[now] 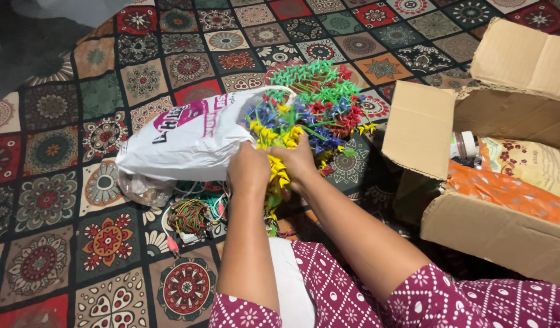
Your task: The person wraps decorative items in orange paper and places them into an open cardboard box, then unwraps a plastic-covered decorative piece and sets it aside. They then gather artificial flower garlands and place them into a white plastic bag on the floor.
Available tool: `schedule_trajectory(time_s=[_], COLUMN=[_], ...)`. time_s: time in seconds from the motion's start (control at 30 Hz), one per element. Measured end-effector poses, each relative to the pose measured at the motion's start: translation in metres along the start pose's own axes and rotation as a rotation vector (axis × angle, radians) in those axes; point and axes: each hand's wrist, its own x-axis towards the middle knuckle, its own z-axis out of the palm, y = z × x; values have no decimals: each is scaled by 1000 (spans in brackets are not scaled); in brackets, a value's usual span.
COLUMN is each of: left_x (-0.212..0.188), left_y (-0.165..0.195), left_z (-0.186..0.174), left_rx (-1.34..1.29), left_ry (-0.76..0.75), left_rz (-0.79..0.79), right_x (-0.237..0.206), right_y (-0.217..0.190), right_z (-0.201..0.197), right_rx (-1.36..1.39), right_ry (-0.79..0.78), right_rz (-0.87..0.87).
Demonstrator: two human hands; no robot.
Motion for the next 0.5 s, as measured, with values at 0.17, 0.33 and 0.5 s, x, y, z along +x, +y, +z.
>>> schedule_trajectory(time_s=[0.17,0.33,0.5], left_x=[2,-6,-14], left_y=[0,8,14], left_z=[3,-4,-15], left_rx=[84,97,76], left_ry=[-76,30,63], left_rz=[-54,-3,73], right_x=[28,48,62], right_y=[23,24,12], right_z=[-11,5,42], right_rx=[-412,-284,-46], right_ry=[-165,-269,-355], right_rz=[-100,104,423])
